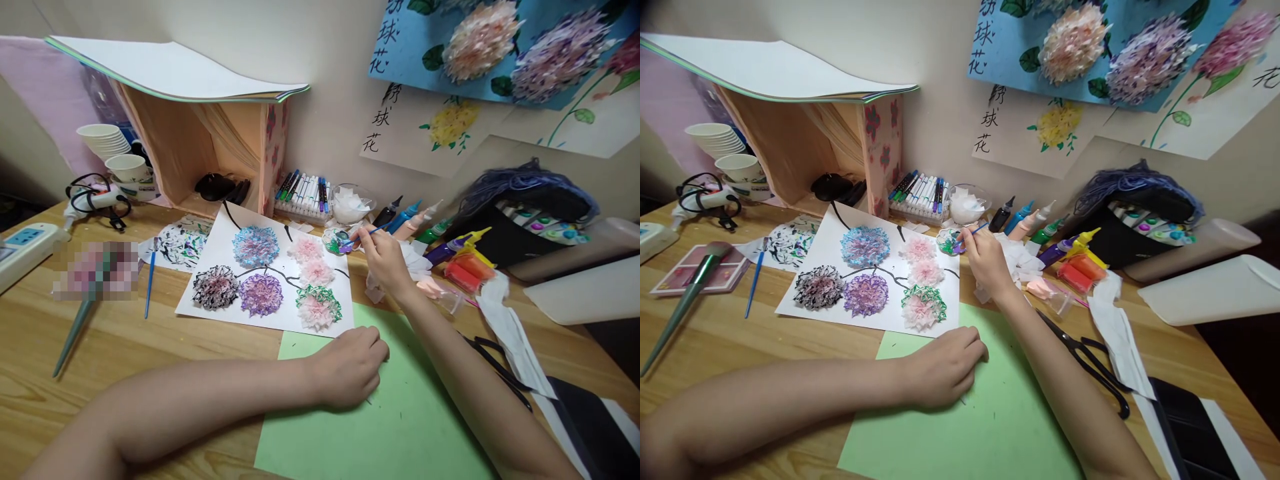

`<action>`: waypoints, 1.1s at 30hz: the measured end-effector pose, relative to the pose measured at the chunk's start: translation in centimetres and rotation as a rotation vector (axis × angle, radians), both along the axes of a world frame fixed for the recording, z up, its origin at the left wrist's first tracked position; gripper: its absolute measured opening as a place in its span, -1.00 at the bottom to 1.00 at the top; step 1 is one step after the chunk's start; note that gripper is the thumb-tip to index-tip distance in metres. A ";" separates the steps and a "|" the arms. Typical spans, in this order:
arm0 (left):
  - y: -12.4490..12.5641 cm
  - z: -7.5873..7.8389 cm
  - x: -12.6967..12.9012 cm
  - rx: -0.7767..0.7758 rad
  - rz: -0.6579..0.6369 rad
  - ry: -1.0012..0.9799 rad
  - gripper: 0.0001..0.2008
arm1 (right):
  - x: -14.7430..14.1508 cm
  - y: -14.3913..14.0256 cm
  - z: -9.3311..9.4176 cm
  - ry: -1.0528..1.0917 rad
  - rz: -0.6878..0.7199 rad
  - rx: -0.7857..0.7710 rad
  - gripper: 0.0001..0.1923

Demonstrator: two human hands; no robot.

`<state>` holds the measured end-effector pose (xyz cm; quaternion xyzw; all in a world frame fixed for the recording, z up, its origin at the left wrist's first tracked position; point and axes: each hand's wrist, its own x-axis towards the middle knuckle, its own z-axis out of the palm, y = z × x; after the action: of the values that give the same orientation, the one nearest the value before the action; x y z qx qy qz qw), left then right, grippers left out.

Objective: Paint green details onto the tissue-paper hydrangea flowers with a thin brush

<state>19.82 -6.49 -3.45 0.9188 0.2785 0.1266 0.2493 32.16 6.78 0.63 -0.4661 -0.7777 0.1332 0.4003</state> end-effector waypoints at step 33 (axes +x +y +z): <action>-0.1 -0.7 0.5 0.126 -0.006 -0.031 -0.74 | -4.5 -6.4 0.9 0.125 0.418 -0.297 -0.60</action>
<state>20.30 -6.57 -4.10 0.9315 0.2633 0.1575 0.1956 27.62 0.34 1.55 -0.3397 -0.8028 0.3542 0.3387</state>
